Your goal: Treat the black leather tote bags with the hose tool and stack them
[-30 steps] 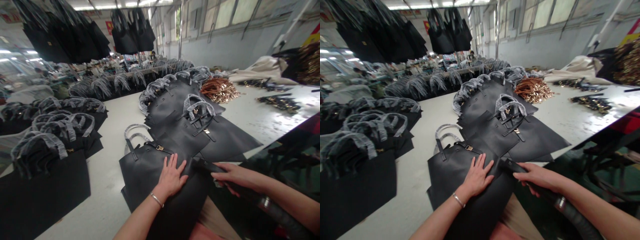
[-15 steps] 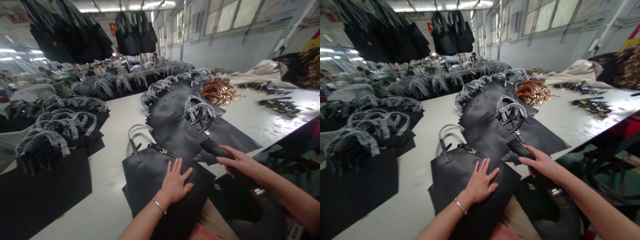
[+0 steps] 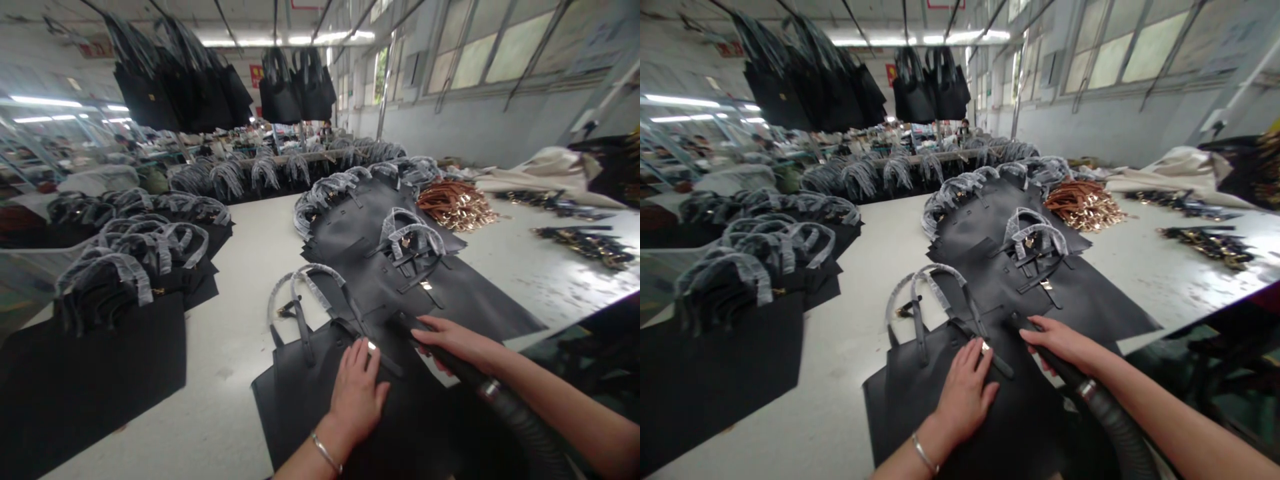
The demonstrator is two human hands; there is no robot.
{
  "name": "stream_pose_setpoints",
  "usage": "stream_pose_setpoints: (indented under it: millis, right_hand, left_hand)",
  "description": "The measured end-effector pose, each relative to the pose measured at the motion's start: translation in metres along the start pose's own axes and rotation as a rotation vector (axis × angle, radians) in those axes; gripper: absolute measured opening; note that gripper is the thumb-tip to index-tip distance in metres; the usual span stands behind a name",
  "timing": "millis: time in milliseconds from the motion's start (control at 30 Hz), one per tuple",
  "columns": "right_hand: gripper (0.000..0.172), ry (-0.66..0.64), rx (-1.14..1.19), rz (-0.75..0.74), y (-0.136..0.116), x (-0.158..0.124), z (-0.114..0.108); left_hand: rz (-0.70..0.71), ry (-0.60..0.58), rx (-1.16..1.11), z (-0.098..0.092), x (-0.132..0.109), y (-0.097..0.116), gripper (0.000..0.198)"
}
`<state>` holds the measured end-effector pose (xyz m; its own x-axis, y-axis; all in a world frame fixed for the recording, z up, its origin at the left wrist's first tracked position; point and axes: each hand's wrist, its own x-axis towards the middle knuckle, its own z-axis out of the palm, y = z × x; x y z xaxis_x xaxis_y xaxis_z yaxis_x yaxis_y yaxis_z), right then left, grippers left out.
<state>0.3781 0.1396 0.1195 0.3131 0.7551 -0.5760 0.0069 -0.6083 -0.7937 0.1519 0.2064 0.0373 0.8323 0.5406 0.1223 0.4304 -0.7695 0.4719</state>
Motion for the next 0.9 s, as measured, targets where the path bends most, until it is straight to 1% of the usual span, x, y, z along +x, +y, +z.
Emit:
stream_pose_setpoints:
  millis: [100, 200, 267, 367, 500, 567, 633, 733, 800, 900]
  right_hand:
    - [0.046, -0.031, -0.007, 0.022, -0.011, 0.018, -0.002]
    - [0.046, -0.029, -0.013, 0.029, -0.021, 0.034, -0.004]
    - [0.045, -0.028, -0.027, 0.026, -0.025, 0.038, -0.006]
    - [0.038, -0.057, -0.063, 0.039, -0.027, 0.033, -0.011]
    - [0.037, -0.049, -0.09, 0.061, -0.03, 0.03, -0.01]
    - [0.037, -0.006, -0.094, 0.02, -0.034, 0.035, -0.006]
    - [0.037, 0.058, -0.092, -0.058, -0.038, 0.037, -0.003]
    - [0.042, 0.126, -0.094, -0.153, -0.043, 0.03, -0.005]
    - [0.044, 0.096, -0.105, -0.157, -0.042, 0.019, -0.009]
    - [0.049, -0.041, -0.111, -0.085, -0.036, 0.007, -0.009]
  left_hand:
    - [0.071, -0.015, 0.029, -0.004, 0.004, -0.01, 0.055]
    - [0.08, -0.014, 0.046, -0.004, 0.002, -0.008, 0.054]
    - [0.07, -0.012, 0.041, -0.004, 0.0, -0.007, 0.054]
    - [0.063, -0.006, 0.011, -0.003, -0.001, -0.007, 0.055]
    - [0.076, -0.007, -0.006, -0.004, 0.0, -0.008, 0.054]
    - [0.075, -0.008, -0.011, -0.005, 0.0, -0.008, 0.053]
    - [0.066, -0.007, -0.022, -0.006, 0.0, -0.008, 0.053]
    - [0.056, 0.002, -0.042, -0.007, -0.001, -0.008, 0.052]
    - [0.054, 0.013, -0.049, -0.007, -0.002, -0.007, 0.051]
    - [0.057, 0.024, -0.048, -0.008, -0.003, -0.006, 0.049]
